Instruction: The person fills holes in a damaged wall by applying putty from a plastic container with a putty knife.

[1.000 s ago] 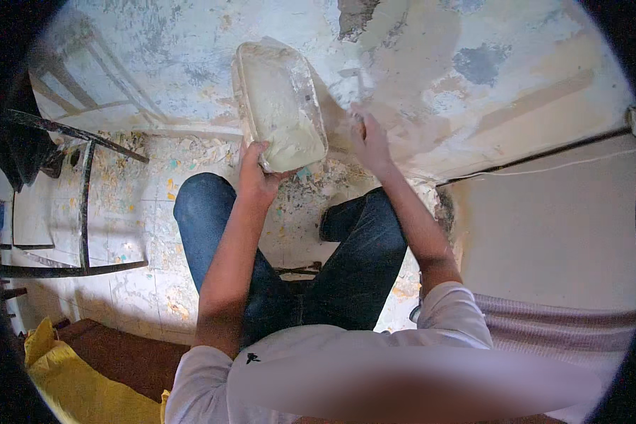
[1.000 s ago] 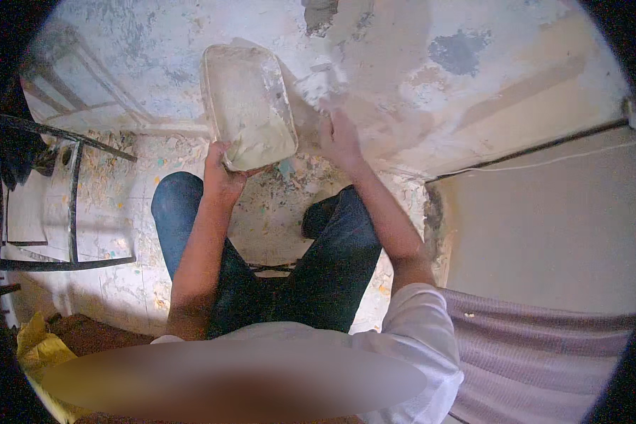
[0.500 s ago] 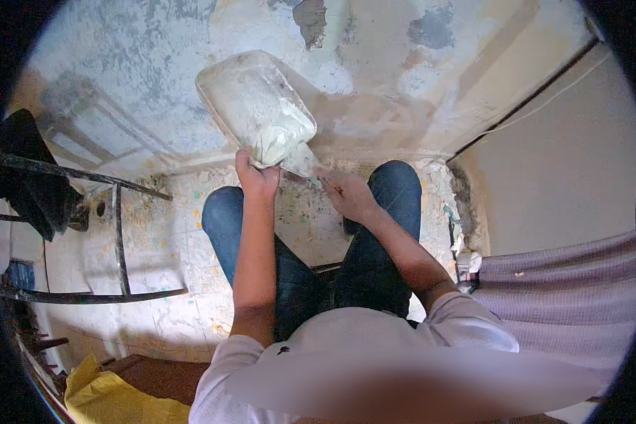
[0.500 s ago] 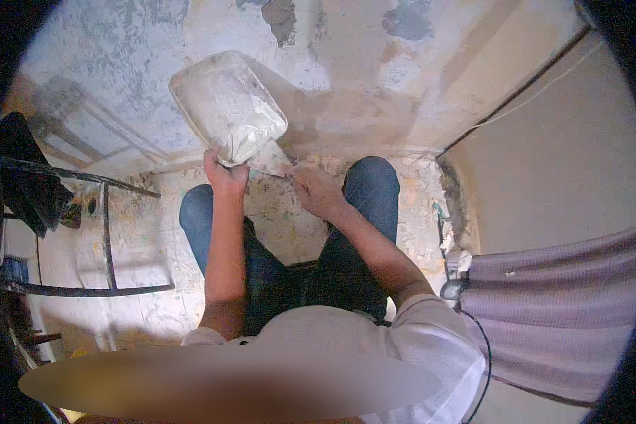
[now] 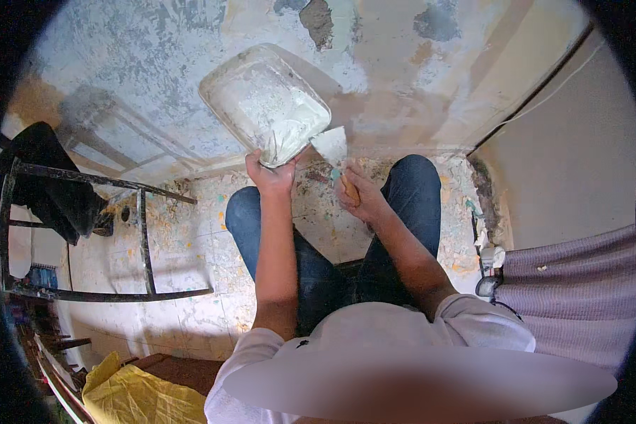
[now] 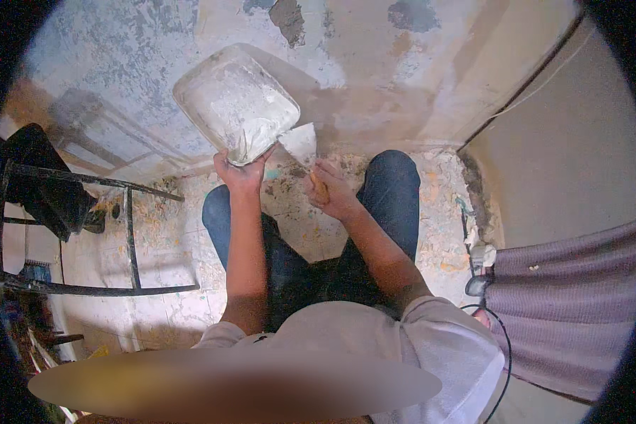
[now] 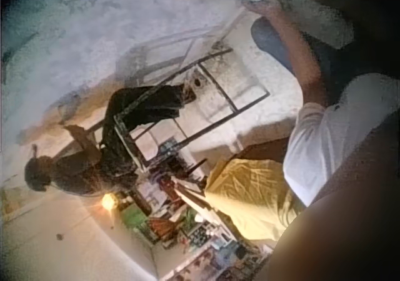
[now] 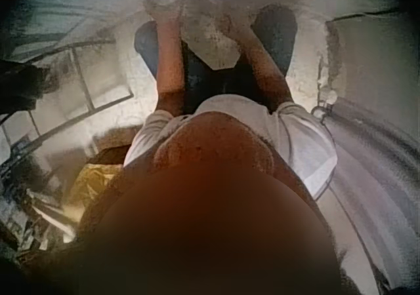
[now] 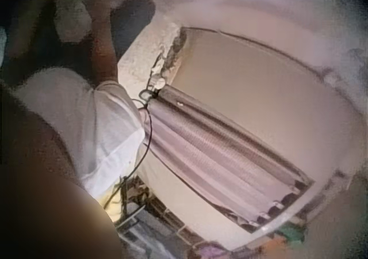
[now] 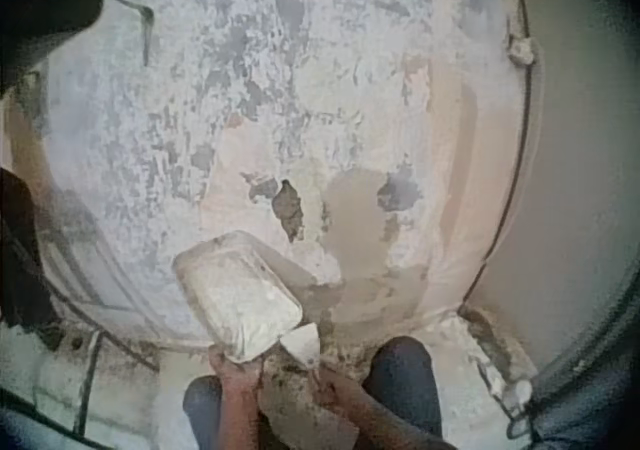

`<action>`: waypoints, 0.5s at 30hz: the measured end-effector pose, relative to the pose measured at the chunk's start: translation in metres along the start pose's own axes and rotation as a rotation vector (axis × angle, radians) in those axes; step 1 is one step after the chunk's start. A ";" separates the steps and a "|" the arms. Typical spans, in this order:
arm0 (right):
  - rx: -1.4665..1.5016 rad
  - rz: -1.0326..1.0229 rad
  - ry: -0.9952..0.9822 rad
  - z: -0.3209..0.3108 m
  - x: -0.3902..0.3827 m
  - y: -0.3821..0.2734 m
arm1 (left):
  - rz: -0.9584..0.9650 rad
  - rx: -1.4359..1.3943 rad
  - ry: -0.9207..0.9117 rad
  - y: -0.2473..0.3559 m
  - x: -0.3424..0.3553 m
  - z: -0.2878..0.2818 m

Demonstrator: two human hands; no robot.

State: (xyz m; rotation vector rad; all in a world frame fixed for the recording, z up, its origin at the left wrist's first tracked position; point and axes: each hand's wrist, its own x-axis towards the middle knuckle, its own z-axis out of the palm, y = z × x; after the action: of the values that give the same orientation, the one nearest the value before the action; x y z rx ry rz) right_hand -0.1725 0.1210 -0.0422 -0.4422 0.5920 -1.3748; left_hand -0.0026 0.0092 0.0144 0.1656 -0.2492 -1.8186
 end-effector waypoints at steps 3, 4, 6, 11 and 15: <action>0.152 -0.069 0.148 -0.013 0.006 -0.010 | 0.037 -0.050 0.038 0.004 0.000 0.005; 0.154 -0.066 0.153 -0.024 0.010 -0.016 | 0.035 -0.049 0.043 0.005 -0.003 0.008; 0.047 -0.275 0.133 -0.045 0.027 -0.030 | 0.011 -0.007 0.013 0.003 -0.007 0.014; -0.122 -0.376 0.281 0.020 0.058 -0.063 | -0.048 0.009 0.032 -0.006 0.003 -0.006; -0.218 -0.364 0.264 0.035 0.069 -0.080 | -0.084 0.158 0.056 -0.015 0.005 -0.012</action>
State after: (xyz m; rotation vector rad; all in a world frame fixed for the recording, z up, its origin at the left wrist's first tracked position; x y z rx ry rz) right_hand -0.2067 0.0392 0.0249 -0.5680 0.9158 -1.7397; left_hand -0.0145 0.0073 -0.0008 0.3421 -0.3510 -1.8740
